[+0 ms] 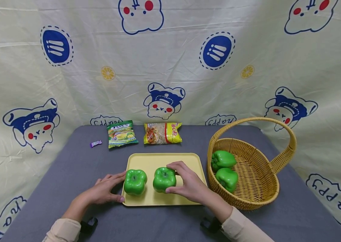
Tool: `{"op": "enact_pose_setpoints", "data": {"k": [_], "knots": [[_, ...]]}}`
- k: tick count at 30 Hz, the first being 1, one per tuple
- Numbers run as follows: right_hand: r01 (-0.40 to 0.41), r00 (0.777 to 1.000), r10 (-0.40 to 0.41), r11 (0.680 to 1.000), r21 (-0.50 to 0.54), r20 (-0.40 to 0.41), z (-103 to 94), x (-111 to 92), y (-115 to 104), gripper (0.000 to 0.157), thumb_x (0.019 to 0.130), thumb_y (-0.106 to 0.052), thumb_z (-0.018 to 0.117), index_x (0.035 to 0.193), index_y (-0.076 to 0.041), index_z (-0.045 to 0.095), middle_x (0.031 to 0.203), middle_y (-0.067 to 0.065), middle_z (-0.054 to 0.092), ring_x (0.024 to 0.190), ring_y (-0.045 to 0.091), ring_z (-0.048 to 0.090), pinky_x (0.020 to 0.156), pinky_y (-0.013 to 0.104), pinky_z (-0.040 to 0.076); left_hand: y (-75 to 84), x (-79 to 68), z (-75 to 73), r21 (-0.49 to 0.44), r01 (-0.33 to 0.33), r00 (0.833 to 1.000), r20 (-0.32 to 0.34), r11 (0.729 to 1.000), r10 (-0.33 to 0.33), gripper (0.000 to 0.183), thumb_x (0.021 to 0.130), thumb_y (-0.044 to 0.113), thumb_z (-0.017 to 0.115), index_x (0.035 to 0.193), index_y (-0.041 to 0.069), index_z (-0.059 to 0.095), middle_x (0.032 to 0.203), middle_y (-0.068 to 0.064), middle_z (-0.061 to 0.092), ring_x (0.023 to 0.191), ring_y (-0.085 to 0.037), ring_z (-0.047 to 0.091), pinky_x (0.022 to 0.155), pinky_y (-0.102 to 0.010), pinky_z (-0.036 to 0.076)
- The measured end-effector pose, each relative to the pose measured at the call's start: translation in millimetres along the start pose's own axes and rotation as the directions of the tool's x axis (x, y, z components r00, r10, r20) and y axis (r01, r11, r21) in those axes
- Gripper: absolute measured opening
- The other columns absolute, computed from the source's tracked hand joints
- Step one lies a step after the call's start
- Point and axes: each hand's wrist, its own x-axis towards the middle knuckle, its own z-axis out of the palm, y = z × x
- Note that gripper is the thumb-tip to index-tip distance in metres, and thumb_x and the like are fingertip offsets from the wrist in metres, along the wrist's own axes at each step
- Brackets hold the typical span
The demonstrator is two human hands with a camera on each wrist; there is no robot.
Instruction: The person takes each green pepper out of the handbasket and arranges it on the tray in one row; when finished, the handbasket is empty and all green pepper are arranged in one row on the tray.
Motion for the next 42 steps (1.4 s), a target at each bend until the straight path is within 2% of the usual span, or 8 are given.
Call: {"op": "enact_pose_setpoints", "data": {"k": [6,16,28,33,42], "knots": [[0.007,1.0,-0.007,1.0,0.01,0.023,5.6,3.2,-1.2,0.071,0.072,-0.035,0.08,0.13,-0.006,0.05,0.127,0.003,0.051,0.113,0.017,0.057,0.09,0.033,0.051,0.2,-0.2,-0.2,-0.002,-0.003,1.0,-0.001,1.0,0.003,0.085,0.073,0.047,0.075,0.144,0.016,0.041,0.152,-0.005,0.036,0.128,-0.035,0.039,0.085,-0.053,0.029],[0.028,0.999,-0.026,0.998,-0.049,0.044,14.1,6.8,-1.8,0.071,0.073,-0.037,0.078,0.13,-0.006,0.05,0.127,0.004,0.051,0.112,0.018,0.058,0.089,0.029,0.051,-1.4,0.1,0.0,0.004,-0.014,1.0,-0.017,1.0,0.014,0.085,0.073,0.047,0.075,0.144,0.016,0.041,0.152,-0.005,0.037,0.128,-0.034,0.039,0.084,-0.051,0.03],[-0.015,0.996,0.019,0.999,-0.052,0.088,21.2,9.0,-2.0,0.072,0.072,-0.034,0.08,0.131,-0.007,0.049,0.128,0.003,0.05,0.116,0.016,0.055,0.089,0.025,0.05,-1.1,-0.2,0.0,0.011,-0.018,1.0,-0.017,1.0,0.018,0.084,0.073,0.047,0.075,0.144,0.016,0.041,0.152,-0.005,0.037,0.129,-0.034,0.039,0.086,-0.055,0.03],[-0.036,0.994,0.041,0.998,-0.056,0.106,22.5,10.4,-2.7,0.072,0.072,-0.035,0.08,0.132,-0.009,0.049,0.129,0.002,0.05,0.118,0.015,0.054,0.09,0.027,0.05,-1.4,-0.3,0.2,0.006,-0.01,1.0,-0.01,1.0,0.01,0.085,0.073,0.048,0.074,0.144,0.014,0.041,0.152,-0.006,0.036,0.129,-0.035,0.039,0.086,-0.054,0.03],[0.015,0.998,-0.008,0.993,-0.12,0.065,17.6,8.3,-4.7,0.073,0.071,-0.04,0.08,0.13,-0.009,0.051,0.13,0.003,0.051,0.115,0.016,0.055,0.088,0.027,0.05,-0.9,-0.7,0.2,-0.001,-0.014,1.0,-0.012,1.0,0.014,0.084,0.073,0.047,0.075,0.143,0.013,0.042,0.152,-0.007,0.037,0.128,-0.035,0.039,0.085,-0.052,0.03]]}}
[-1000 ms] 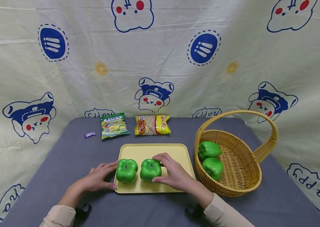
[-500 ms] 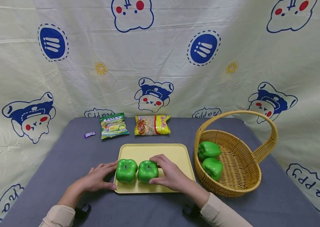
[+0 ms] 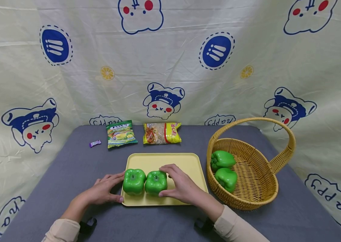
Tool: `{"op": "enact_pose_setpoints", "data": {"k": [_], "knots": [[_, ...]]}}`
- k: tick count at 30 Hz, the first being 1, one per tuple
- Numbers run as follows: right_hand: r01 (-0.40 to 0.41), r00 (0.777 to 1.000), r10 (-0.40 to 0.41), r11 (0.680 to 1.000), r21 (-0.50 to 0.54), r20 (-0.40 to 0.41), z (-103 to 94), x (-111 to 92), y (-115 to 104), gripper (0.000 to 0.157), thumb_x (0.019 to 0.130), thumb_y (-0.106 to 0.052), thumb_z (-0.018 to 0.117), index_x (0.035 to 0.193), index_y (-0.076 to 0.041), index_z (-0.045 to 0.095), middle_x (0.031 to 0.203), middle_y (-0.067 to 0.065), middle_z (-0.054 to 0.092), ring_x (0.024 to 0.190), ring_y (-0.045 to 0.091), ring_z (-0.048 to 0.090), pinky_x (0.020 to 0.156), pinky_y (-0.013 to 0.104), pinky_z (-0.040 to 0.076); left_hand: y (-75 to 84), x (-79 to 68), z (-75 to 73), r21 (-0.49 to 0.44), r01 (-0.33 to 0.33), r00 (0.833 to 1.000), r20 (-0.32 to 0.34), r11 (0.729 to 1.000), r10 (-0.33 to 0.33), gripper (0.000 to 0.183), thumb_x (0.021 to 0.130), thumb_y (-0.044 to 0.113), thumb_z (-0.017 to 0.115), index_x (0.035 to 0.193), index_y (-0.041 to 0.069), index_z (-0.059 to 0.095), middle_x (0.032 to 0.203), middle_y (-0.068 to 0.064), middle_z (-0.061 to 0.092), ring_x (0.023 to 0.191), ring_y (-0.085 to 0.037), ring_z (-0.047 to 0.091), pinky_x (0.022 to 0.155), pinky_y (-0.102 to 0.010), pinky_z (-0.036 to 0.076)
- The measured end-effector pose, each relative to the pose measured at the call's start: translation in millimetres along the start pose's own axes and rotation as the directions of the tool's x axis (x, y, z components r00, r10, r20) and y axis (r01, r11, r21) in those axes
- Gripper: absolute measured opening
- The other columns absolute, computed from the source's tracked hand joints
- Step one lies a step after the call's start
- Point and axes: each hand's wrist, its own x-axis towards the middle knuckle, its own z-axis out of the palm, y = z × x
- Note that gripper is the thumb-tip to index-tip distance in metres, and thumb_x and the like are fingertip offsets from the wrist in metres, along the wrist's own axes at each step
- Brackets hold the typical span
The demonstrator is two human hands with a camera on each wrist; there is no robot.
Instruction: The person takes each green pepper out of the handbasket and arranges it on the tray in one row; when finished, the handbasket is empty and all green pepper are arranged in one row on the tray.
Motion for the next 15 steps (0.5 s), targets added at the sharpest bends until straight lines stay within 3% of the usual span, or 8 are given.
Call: {"op": "enact_pose_setpoints", "data": {"k": [15], "knots": [[0.01,0.997,-0.013,0.999,-0.049,-0.07,-35.3,-9.3,-1.2,0.075,0.069,-0.038,0.081,0.132,-0.01,0.05,0.129,0.003,0.054,0.115,0.017,0.055,0.091,0.032,0.049,-0.8,0.8,0.4,0.01,-0.002,1.0,-0.004,1.0,0.002,0.084,0.073,0.048,0.074,0.143,0.013,0.042,0.152,-0.007,0.036,0.128,-0.035,0.039,0.085,-0.052,0.03]]}}
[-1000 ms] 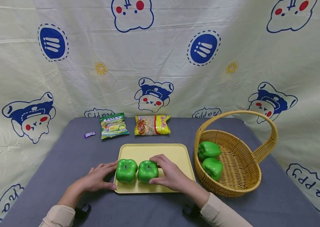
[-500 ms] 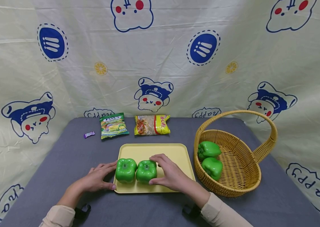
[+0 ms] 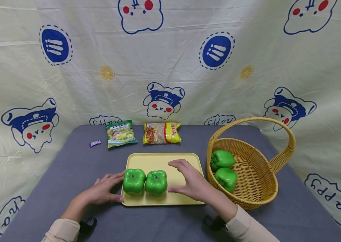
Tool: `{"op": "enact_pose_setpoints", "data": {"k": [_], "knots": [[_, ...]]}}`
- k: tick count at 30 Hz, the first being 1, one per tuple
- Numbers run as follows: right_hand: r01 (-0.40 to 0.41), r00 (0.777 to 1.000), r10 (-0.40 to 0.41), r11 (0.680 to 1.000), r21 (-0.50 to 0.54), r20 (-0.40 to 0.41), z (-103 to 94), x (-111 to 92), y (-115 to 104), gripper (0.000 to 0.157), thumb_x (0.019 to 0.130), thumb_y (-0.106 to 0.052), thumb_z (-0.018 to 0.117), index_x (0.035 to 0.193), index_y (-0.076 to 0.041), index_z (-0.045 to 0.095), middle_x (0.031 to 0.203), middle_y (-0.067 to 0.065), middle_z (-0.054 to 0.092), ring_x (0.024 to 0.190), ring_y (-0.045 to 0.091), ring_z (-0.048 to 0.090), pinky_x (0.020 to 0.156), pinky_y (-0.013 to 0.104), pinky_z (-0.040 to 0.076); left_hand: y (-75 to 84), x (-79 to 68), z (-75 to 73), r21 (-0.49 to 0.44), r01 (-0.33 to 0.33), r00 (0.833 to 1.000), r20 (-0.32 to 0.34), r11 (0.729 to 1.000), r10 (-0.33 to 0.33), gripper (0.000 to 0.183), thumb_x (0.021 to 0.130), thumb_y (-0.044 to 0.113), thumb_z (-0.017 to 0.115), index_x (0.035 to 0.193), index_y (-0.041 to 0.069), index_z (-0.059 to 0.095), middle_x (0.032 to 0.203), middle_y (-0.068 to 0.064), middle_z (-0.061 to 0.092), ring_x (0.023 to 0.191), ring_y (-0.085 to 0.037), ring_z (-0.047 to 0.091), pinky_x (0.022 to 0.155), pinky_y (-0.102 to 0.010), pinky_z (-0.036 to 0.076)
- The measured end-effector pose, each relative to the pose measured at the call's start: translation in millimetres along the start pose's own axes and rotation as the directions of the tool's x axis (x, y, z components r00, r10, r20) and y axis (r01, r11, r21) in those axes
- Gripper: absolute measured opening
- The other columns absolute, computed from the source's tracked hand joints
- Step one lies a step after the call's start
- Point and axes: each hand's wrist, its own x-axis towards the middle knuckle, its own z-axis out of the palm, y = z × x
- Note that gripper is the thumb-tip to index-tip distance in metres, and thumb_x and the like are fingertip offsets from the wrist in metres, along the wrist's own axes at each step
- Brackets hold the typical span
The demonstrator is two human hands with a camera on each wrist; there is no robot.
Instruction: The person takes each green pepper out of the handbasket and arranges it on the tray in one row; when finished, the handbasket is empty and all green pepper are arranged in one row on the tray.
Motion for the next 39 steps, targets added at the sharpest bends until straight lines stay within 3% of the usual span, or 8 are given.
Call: {"op": "enact_pose_setpoints", "data": {"k": [8,16,24,39], "knots": [[-0.047,0.999,0.046,0.998,-0.048,-0.021,-25.8,-5.4,0.5,0.074,0.071,-0.041,0.08,0.133,-0.014,0.05,0.129,0.002,0.055,0.114,0.018,0.056,0.089,0.038,0.05,0.5,-0.3,-0.8,0.006,-0.001,1.0,0.001,1.0,0.001,0.083,0.074,0.047,0.075,0.142,0.012,0.042,0.152,-0.007,0.036,0.128,-0.035,0.039,0.085,-0.054,0.03],[-0.047,0.997,0.041,0.995,-0.084,-0.064,-52.1,-11.4,4.0,0.075,0.07,-0.037,0.081,0.133,-0.01,0.051,0.128,0.005,0.055,0.117,0.021,0.054,0.092,0.04,0.048,0.0,-0.5,0.0,0.005,0.0,1.0,-0.002,1.0,0.0,0.083,0.073,0.046,0.075,0.142,0.012,0.043,0.151,-0.008,0.037,0.128,-0.035,0.039,0.085,-0.053,0.03],[-0.105,0.993,0.097,0.986,-0.131,-0.066,-71.6,-19.6,8.5,0.076,0.068,-0.035,0.083,0.133,-0.013,0.05,0.129,0.006,0.055,0.119,0.024,0.052,0.091,0.043,0.048,0.6,0.0,-0.9,0.004,0.009,1.0,0.007,1.0,-0.009,0.083,0.074,0.047,0.074,0.142,0.013,0.043,0.152,-0.007,0.036,0.13,-0.036,0.038,0.086,-0.055,0.03],[-0.032,0.993,0.005,0.974,-0.226,-0.118,-95.7,-35.1,31.5,0.071,0.067,-0.028,0.084,0.128,-0.009,0.054,0.122,0.008,0.058,0.111,0.024,0.055,0.085,0.045,0.049,1.7,-0.1,-2.1,-0.009,0.01,1.0,0.016,1.0,-0.009,0.084,0.074,0.047,0.074,0.143,0.012,0.042,0.152,-0.007,0.036,0.129,-0.035,0.038,0.086,-0.052,0.03]]}}
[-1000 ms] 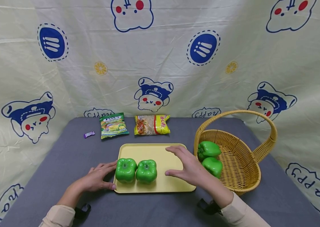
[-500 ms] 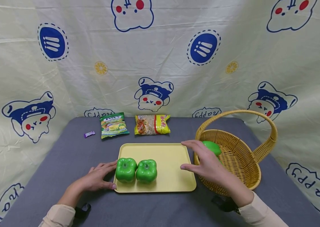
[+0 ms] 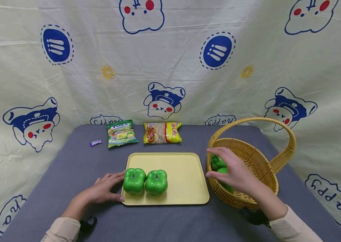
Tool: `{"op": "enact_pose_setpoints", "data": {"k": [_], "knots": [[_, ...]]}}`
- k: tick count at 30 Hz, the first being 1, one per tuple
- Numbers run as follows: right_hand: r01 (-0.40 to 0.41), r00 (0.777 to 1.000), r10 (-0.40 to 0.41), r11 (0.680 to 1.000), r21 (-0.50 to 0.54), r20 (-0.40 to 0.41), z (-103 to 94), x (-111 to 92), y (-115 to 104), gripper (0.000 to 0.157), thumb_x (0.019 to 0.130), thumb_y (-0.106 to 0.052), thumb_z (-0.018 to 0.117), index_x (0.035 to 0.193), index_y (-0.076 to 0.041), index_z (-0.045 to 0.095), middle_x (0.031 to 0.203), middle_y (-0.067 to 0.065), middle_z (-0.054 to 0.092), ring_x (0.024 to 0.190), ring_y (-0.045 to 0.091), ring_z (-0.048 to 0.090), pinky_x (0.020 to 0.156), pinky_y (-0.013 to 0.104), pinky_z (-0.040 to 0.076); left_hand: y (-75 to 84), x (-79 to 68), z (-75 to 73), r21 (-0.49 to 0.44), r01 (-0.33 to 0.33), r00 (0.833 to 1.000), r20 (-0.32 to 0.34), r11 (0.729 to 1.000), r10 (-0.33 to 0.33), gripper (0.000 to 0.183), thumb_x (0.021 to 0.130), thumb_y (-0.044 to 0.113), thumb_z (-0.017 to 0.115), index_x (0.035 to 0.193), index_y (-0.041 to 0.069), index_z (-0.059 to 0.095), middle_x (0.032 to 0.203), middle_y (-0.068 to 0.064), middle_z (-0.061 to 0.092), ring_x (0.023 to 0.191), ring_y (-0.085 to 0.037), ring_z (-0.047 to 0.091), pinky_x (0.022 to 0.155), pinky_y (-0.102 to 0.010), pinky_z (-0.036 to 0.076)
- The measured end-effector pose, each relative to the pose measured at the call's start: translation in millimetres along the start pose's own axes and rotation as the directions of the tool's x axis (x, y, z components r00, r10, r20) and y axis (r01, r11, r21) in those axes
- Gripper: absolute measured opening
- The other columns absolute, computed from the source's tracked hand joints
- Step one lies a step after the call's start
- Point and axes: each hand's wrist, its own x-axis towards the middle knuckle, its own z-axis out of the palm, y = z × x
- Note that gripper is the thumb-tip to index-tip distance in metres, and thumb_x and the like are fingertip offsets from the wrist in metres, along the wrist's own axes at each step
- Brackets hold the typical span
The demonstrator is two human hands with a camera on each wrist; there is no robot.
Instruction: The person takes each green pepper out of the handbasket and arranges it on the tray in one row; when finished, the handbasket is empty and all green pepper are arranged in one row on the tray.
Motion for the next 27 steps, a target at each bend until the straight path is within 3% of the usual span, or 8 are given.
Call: {"op": "enact_pose_setpoints", "data": {"k": [7,16,23,27], "knots": [[-0.059,0.998,0.06,0.998,-0.028,0.032,-10.3,-8.9,11.2,0.07,0.069,-0.028,0.083,0.129,-0.011,0.053,0.123,0.006,0.057,0.111,0.022,0.054,0.083,0.044,0.05,1.1,-1.5,0.2,0.009,-0.021,1.0,-0.01,1.0,0.021,0.084,0.074,0.047,0.074,0.142,0.012,0.043,0.151,-0.009,0.037,0.128,-0.037,0.039,0.084,-0.05,0.03],[-0.073,0.994,0.078,0.995,-0.071,0.07,-16.0,-22.5,31.6,0.065,0.071,-0.03,0.082,0.128,-0.012,0.055,0.12,0.006,0.059,0.108,0.023,0.056,0.082,0.045,0.049,1.7,-1.2,-0.1,0.003,-0.015,1.0,-0.011,1.0,0.015,0.084,0.074,0.046,0.075,0.143,0.012,0.042,0.151,-0.008,0.037,0.128,-0.036,0.039,0.084,-0.051,0.03],[-0.172,0.971,0.183,0.982,-0.082,0.155,-17.9,-32.3,43.8,0.061,0.074,-0.031,0.08,0.127,-0.012,0.055,0.12,0.009,0.059,0.11,0.028,0.055,0.085,0.05,0.048,1.5,-0.2,-0.3,-0.009,0.015,1.0,0.008,1.0,-0.015,0.084,0.074,0.047,0.075,0.143,0.012,0.042,0.152,-0.007,0.036,0.129,-0.035,0.038,0.086,-0.053,0.029],[-0.19,0.957,0.204,0.978,-0.082,0.208,-18.8,-37.2,53.3,0.061,0.075,-0.033,0.078,0.127,-0.011,0.055,0.123,0.01,0.058,0.113,0.03,0.054,0.087,0.052,0.046,1.3,-0.2,-0.1,-0.014,0.018,1.0,0.011,1.0,-0.018,0.085,0.074,0.047,0.075,0.143,0.012,0.042,0.152,-0.007,0.036,0.129,-0.035,0.037,0.086,-0.053,0.029]]}}
